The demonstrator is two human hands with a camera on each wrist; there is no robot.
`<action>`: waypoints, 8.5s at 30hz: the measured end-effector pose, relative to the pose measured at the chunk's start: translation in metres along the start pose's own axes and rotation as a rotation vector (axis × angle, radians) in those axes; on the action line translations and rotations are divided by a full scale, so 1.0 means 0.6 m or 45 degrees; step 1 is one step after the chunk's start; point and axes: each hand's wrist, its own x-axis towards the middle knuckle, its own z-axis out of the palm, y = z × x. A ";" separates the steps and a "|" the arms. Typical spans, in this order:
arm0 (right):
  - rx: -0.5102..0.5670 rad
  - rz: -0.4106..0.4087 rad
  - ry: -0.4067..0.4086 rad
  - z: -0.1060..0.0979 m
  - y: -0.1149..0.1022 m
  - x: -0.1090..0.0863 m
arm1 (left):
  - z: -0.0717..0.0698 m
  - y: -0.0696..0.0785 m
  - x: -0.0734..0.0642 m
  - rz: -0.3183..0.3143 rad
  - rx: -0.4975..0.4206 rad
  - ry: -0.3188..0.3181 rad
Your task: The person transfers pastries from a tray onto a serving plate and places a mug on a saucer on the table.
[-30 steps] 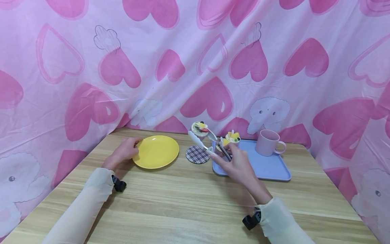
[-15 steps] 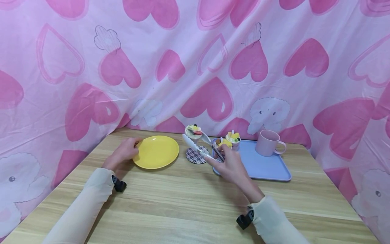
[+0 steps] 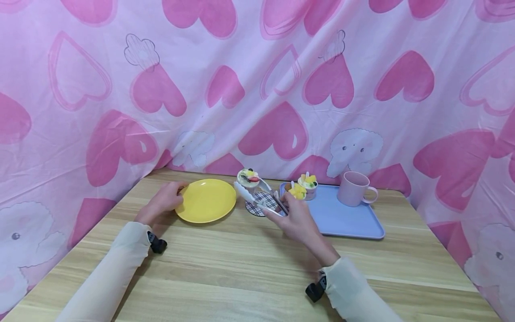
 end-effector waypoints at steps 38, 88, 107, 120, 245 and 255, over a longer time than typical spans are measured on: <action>0.007 0.108 -0.170 0.051 -0.010 0.017 | 0.003 -0.005 0.002 0.038 -0.003 0.022; 0.047 0.036 -0.162 0.106 -0.039 0.053 | 0.002 -0.002 0.002 0.014 -0.027 0.004; 0.069 0.056 -0.160 0.141 -0.058 0.076 | 0.002 -0.002 -0.001 0.029 -0.020 0.010; 0.081 0.075 -0.151 0.164 -0.061 0.087 | 0.004 -0.004 0.003 0.026 -0.002 0.023; 0.203 0.127 -0.172 0.104 -0.049 0.039 | 0.007 -0.006 0.003 0.030 -0.013 0.017; 0.163 0.135 -0.126 0.089 -0.039 0.029 | 0.007 -0.006 0.003 0.039 -0.011 0.024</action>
